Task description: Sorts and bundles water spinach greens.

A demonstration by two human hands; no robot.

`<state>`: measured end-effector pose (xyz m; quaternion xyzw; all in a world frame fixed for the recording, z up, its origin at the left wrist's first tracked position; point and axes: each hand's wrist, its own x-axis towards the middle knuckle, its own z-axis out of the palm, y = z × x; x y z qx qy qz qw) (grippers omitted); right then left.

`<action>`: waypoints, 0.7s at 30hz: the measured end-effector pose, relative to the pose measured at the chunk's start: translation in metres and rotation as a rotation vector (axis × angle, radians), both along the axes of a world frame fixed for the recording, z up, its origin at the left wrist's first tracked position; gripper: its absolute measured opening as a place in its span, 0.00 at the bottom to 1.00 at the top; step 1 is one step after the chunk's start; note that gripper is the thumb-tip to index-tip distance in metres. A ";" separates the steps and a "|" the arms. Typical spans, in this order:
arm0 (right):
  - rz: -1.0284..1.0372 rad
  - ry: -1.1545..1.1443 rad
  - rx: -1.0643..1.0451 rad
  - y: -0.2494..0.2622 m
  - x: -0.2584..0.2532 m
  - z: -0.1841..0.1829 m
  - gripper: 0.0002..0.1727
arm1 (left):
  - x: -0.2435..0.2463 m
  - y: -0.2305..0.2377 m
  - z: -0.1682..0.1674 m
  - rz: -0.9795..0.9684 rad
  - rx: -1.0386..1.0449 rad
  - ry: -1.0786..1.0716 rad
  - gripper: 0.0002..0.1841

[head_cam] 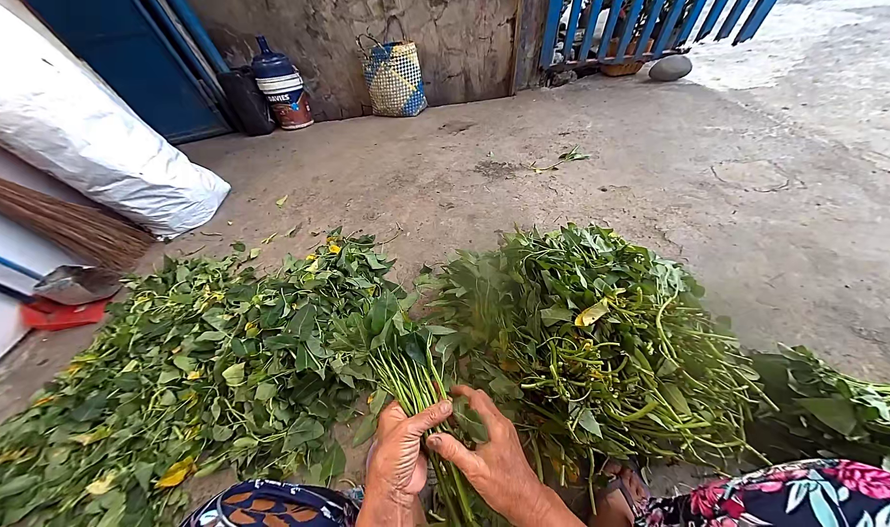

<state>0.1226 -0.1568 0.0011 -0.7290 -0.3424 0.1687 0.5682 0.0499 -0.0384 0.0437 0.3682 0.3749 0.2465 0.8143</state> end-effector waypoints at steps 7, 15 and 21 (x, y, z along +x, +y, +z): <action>-0.167 -0.112 0.393 0.023 -0.013 -0.011 0.19 | 0.001 -0.003 -0.003 0.075 -0.187 -0.072 0.15; -0.206 -0.501 0.323 0.008 -0.003 -0.016 0.14 | 0.002 -0.003 -0.006 0.016 -0.256 -0.086 0.11; -0.064 -0.899 -0.179 -0.033 0.003 -0.024 0.06 | 0.003 0.015 -0.003 0.259 -0.128 0.006 0.07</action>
